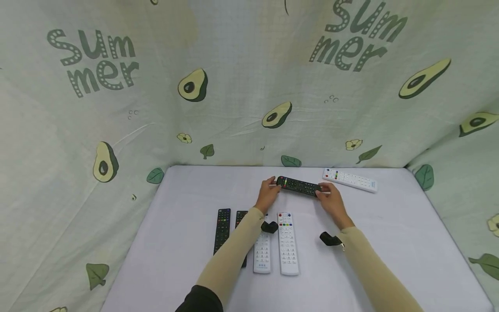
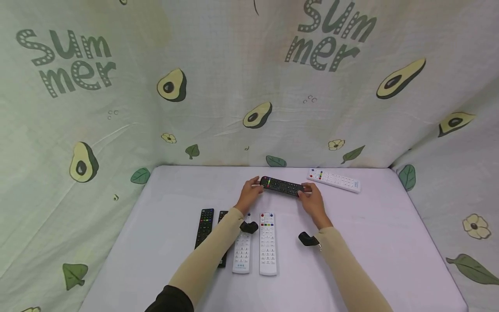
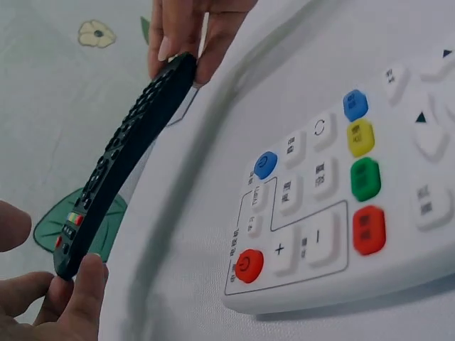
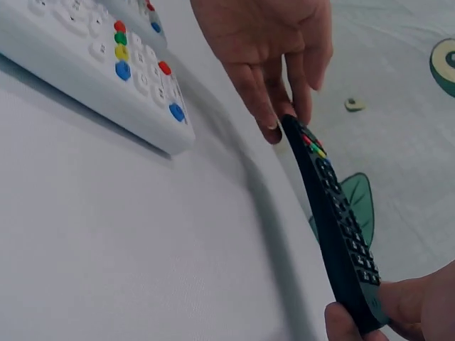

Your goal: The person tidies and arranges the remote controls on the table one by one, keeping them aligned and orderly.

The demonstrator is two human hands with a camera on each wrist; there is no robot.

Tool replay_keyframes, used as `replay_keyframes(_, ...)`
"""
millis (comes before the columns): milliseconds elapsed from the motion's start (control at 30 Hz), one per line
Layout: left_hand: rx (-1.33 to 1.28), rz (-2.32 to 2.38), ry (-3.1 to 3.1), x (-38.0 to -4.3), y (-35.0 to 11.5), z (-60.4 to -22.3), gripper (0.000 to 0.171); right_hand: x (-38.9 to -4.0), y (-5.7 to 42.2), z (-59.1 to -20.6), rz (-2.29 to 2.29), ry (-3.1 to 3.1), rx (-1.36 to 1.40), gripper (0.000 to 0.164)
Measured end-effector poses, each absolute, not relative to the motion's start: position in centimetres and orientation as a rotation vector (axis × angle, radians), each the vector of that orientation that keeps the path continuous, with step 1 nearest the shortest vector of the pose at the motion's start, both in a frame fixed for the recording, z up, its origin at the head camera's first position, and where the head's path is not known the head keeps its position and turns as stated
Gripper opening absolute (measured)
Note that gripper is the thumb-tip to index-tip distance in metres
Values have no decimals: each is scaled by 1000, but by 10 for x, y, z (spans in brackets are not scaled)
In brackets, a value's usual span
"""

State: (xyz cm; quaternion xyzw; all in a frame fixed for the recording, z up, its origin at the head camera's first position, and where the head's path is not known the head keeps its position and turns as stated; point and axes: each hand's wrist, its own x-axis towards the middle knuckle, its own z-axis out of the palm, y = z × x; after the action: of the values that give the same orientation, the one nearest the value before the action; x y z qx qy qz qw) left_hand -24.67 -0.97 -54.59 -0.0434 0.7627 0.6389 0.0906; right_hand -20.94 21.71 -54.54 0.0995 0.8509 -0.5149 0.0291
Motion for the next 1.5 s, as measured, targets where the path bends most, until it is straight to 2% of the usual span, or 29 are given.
replay_keyframes(433,-142,2223,1918,-222,-18,-539,35,-165,216,-537,-1736,2451,344,47)
replay_keyframes(800,-88,2263,1889,-206,-23,-533,24,-127,208,-535,-1849,2325,373,45)
replay_keyframes(1300,29,2149,1886,-191,-30,-534,25,-86,204,-537,-1880,2276,295,42)
replay_keyframes(1500,92,2110,1901,-188,-27,-534,25,-78,204,-534,-1787,2284,278,46)
